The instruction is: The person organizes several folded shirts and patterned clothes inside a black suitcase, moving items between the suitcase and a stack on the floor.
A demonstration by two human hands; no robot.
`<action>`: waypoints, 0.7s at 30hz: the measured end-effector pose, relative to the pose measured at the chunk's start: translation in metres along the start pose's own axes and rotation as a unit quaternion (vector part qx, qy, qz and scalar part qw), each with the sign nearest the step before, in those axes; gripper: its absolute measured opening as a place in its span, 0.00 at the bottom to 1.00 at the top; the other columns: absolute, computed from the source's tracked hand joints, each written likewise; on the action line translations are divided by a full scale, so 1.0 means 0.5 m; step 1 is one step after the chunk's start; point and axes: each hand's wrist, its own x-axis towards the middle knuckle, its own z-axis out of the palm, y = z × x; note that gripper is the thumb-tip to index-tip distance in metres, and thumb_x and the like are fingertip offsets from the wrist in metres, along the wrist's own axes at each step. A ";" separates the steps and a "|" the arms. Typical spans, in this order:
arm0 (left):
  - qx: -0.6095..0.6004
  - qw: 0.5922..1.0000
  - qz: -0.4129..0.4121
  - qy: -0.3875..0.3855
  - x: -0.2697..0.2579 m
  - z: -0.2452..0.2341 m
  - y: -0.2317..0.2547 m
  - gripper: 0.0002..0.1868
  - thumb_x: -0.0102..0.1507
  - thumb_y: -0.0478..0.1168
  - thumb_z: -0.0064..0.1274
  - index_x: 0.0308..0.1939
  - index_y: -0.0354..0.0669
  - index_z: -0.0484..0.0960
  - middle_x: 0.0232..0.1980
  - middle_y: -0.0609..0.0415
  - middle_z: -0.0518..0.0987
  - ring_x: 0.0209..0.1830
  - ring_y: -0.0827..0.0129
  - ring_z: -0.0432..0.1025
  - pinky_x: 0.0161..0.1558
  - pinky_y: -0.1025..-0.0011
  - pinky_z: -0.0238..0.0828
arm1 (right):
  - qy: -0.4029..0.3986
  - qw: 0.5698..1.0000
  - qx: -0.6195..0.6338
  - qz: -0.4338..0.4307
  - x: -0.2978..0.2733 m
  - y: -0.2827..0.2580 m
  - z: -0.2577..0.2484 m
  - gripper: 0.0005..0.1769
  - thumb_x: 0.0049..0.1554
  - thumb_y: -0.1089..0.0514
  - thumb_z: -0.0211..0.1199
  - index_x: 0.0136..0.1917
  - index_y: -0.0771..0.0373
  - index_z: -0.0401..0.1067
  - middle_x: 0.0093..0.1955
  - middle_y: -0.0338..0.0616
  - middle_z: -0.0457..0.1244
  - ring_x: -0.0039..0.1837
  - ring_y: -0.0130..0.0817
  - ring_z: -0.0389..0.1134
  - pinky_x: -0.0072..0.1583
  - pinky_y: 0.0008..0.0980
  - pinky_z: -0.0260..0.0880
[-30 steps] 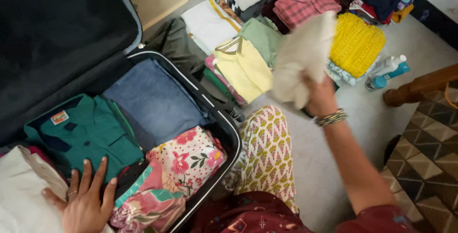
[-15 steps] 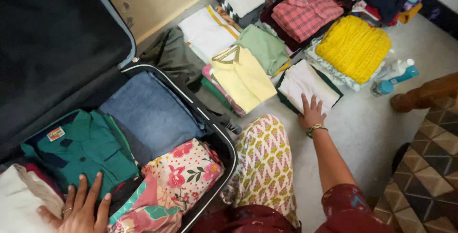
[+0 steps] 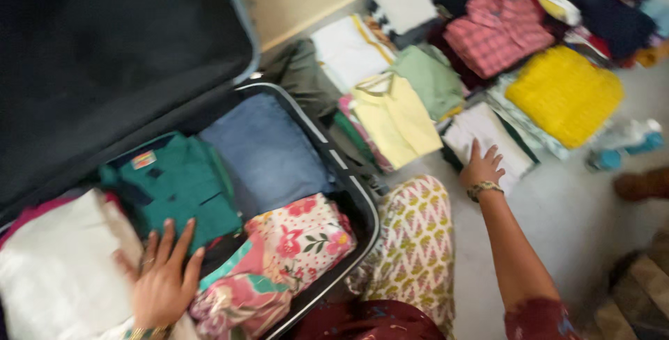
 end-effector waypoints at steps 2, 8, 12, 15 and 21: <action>-0.011 1.000 0.004 0.011 0.005 -0.015 0.008 0.31 0.68 0.60 0.39 0.76 0.68 0.66 0.76 0.49 0.69 0.73 0.48 0.64 0.77 0.28 0.26 | 0.128 0.968 0.167 -0.136 -0.033 -0.068 -0.023 0.39 0.57 0.62 0.60 0.80 0.55 0.54 0.79 0.68 0.44 0.79 0.66 0.46 0.74 0.58 0.54; -0.032 0.999 -0.009 0.029 0.004 -0.039 0.025 0.30 0.68 0.58 0.43 0.73 0.61 0.70 0.73 0.43 0.69 0.72 0.42 0.63 0.75 0.32 0.30 | 0.206 0.824 0.350 -0.394 -0.292 -0.380 -0.222 0.19 0.63 0.66 0.59 0.68 0.63 0.71 0.69 0.59 0.62 0.73 0.57 0.61 0.73 0.47 0.60; -0.051 0.998 -0.010 0.045 0.000 -0.041 0.027 0.29 0.68 0.57 0.44 0.73 0.59 0.71 0.73 0.40 0.69 0.72 0.39 0.63 0.74 0.32 0.30 | 0.179 0.754 0.373 -0.510 -0.458 -0.563 -0.281 0.17 0.62 0.67 0.57 0.65 0.63 0.71 0.69 0.59 0.62 0.73 0.58 0.62 0.74 0.47 0.61; -0.056 0.997 0.001 0.061 0.001 -0.048 0.026 0.30 0.67 0.57 0.44 0.72 0.57 0.71 0.73 0.38 0.69 0.72 0.36 0.62 0.73 0.32 0.30 | 0.093 0.732 0.333 -0.586 -0.530 -0.661 -0.264 0.19 0.58 0.67 0.58 0.63 0.63 0.72 0.66 0.60 0.63 0.70 0.58 0.63 0.71 0.46 0.62; -0.067 0.996 -0.004 0.060 -0.005 -0.038 0.021 0.30 0.67 0.56 0.44 0.72 0.57 0.71 0.73 0.37 0.69 0.71 0.34 0.62 0.74 0.32 0.30 | -0.090 0.709 0.331 -0.616 -0.707 -0.732 -0.145 0.22 0.62 0.59 0.56 0.69 0.60 0.69 0.73 0.59 0.59 0.77 0.57 0.56 0.73 0.46 0.58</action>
